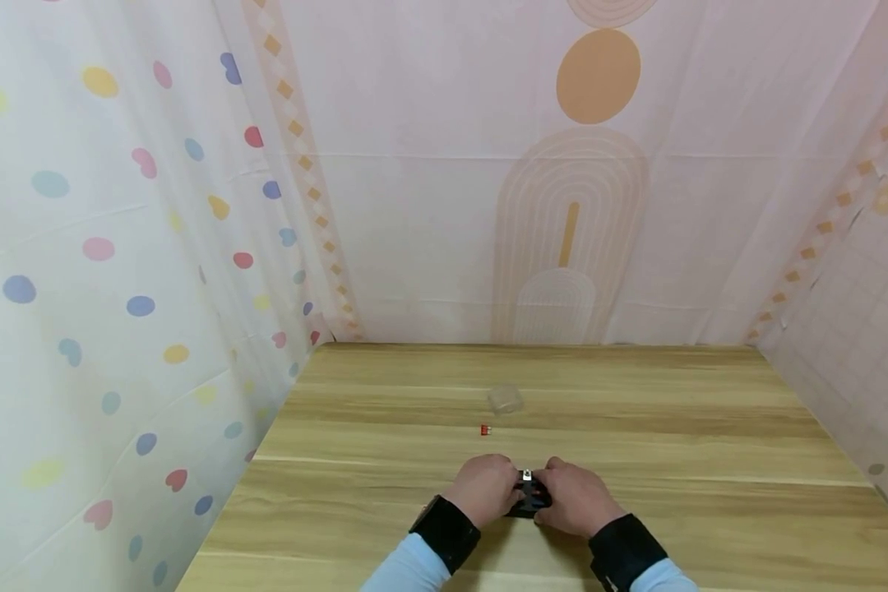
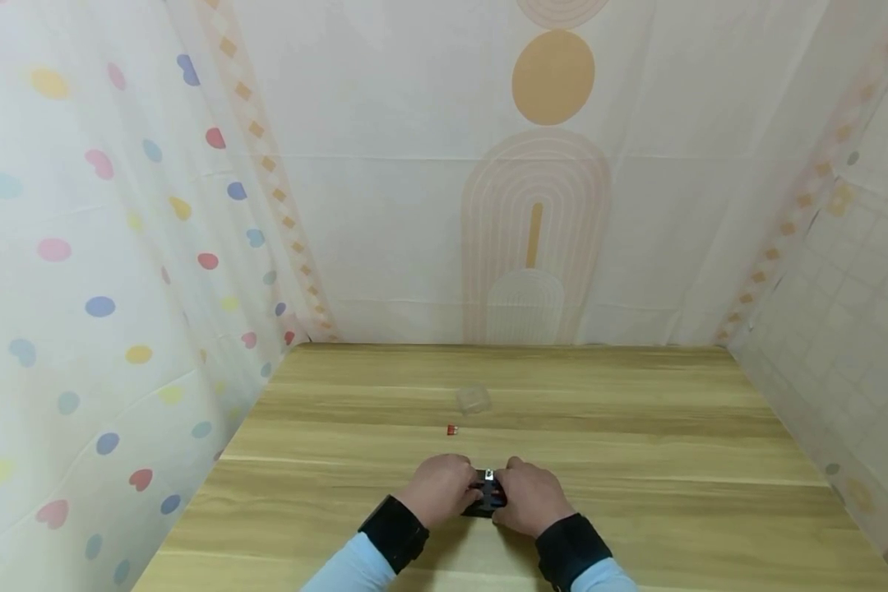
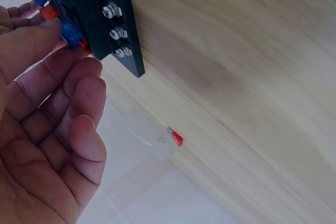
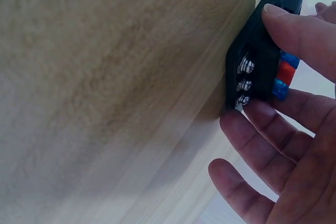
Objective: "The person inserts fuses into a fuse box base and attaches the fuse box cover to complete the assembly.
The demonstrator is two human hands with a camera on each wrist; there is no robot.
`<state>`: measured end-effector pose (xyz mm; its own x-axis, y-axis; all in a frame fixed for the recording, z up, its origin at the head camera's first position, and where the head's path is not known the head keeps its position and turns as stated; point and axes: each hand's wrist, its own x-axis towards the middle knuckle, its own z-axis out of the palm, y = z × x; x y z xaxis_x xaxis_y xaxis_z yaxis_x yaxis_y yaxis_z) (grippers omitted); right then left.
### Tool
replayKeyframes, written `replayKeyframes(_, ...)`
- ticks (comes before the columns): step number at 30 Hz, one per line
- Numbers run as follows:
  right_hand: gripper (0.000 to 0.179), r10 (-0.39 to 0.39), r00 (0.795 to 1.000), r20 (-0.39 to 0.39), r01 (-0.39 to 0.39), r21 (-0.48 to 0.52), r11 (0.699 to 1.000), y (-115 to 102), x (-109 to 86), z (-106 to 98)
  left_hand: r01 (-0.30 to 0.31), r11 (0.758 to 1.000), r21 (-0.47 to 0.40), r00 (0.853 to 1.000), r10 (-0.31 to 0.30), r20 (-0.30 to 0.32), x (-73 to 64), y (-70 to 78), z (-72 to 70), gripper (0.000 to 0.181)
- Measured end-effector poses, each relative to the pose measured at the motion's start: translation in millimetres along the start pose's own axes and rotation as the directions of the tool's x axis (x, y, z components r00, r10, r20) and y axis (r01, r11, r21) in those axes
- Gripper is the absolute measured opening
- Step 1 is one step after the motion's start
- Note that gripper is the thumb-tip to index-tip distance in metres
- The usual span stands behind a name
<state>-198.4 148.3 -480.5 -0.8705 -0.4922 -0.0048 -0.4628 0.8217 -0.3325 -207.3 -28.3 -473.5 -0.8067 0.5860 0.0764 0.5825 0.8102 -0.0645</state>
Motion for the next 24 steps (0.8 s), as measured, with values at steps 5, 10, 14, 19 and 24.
replayKeyframes(5,0.049,-0.002,1.0,-0.006,0.002,-0.012,1.0,2.0,0.0,2.1,0.031,0.999,-0.018,1.0,-0.031,0.004,-0.7,-4.1,-0.3,0.03)
replayKeyframes(10,0.053,0.005,1.0,0.003,-0.005,-0.001,1.0,3.1,-0.4,2.1,0.042,0.999,-0.018,0.999,-0.042,-0.006,-2.8,-8.7,-3.6,0.034)
replayKeyframes(14,0.058,0.006,1.0,-0.002,-0.006,0.011,1.0,4.4,-1.4,1.6,0.058,0.998,-0.028,0.997,-0.059,-0.039,-4.0,-13.6,-5.7,0.037)
replayKeyframes(19,0.062,0.026,1.0,0.0,-0.026,0.044,0.999,5.6,-2.3,0.1,0.088,0.995,-0.048,0.993,-0.092,-0.078,-4.4,-20.7,-7.8,0.037)
replayKeyframes(24,0.066,0.063,0.998,0.014,-0.064,0.066,0.996,6.1,-2.2,-2.8,0.118,0.99,-0.076,0.99,-0.122,-0.064,-3.4,-28.3,-10.1,0.033)
